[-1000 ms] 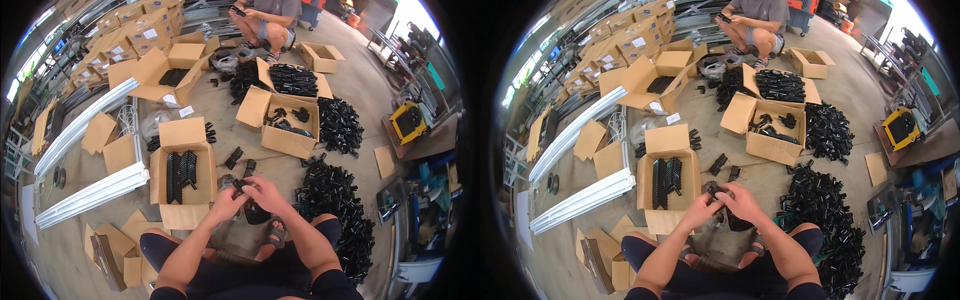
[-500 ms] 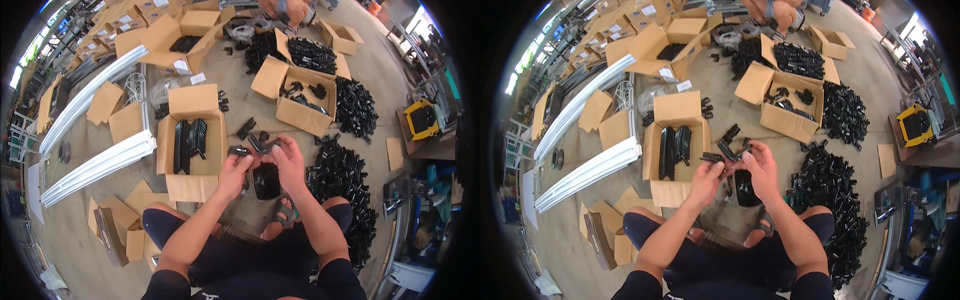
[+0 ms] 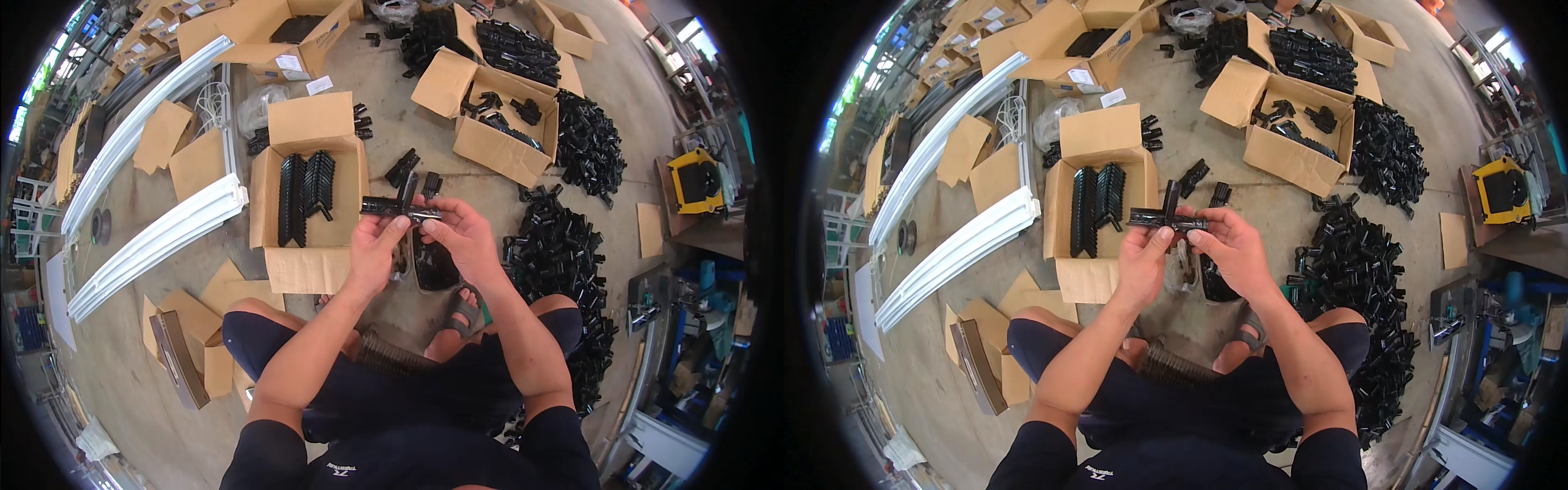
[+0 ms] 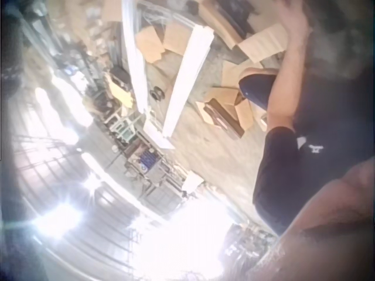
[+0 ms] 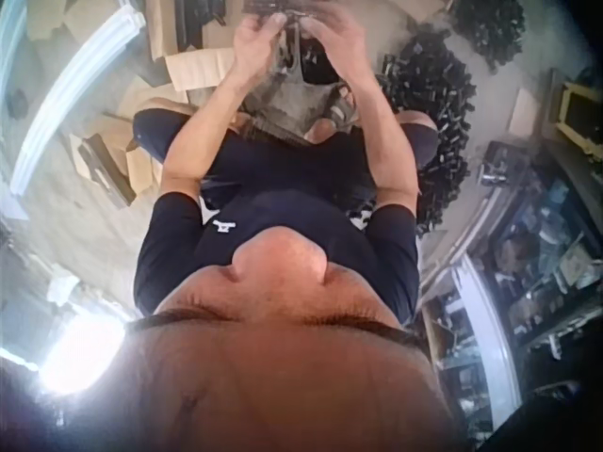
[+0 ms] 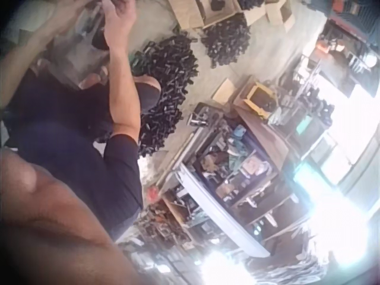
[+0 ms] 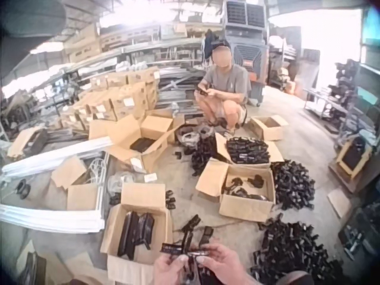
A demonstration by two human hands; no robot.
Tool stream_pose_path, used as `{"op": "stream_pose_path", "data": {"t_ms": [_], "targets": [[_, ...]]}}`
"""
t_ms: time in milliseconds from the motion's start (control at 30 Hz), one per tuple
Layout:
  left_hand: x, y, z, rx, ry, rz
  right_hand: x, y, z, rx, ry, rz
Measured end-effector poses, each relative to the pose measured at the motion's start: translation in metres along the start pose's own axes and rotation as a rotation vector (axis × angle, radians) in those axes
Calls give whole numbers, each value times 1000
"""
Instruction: The person picks up several black plastic components from various cardboard boxes on the floor and snaps them together to assemble larger jointed structures by hand.
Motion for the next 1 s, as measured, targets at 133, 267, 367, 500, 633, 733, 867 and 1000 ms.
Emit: {"op": "stream_pose_path", "data": {"t_ms": [133,267,367,500,633,733,867,1000], "targets": [[3,4,1,-28,-12,-25,-9,-1,1,22,16,-64],[3,4,1,-2,-40,-41,-13,-6,-2,34,67,-87],[3,5,-2,-10,-24,-134,-11,-16,-4,43,82,-165],[3,-2,-3,-6,-5,-251,-23,-19,-4,58,128,-214],[6,-4,-3,8,4,-187,-24,-19,-8,44,69,-318],[7,-6,-1,58,68,-68,-25,-15,-5,8,97,-413],[4,-7,1,48,252,75,-11,-9,-9,-14,104,-529],[-8,0,5,80,187,237,-8,-12,-3,47,160,-579]]}}
Point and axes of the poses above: each hand's wrist, its own z-axis towards the middle knuckle, its own y-axis out of the back of the hand, x = y × z, the point moved 5 cm from there along z, towards the middle knuckle, and after that the axes turned 9 degrees about -z, right-handed, at the moved point
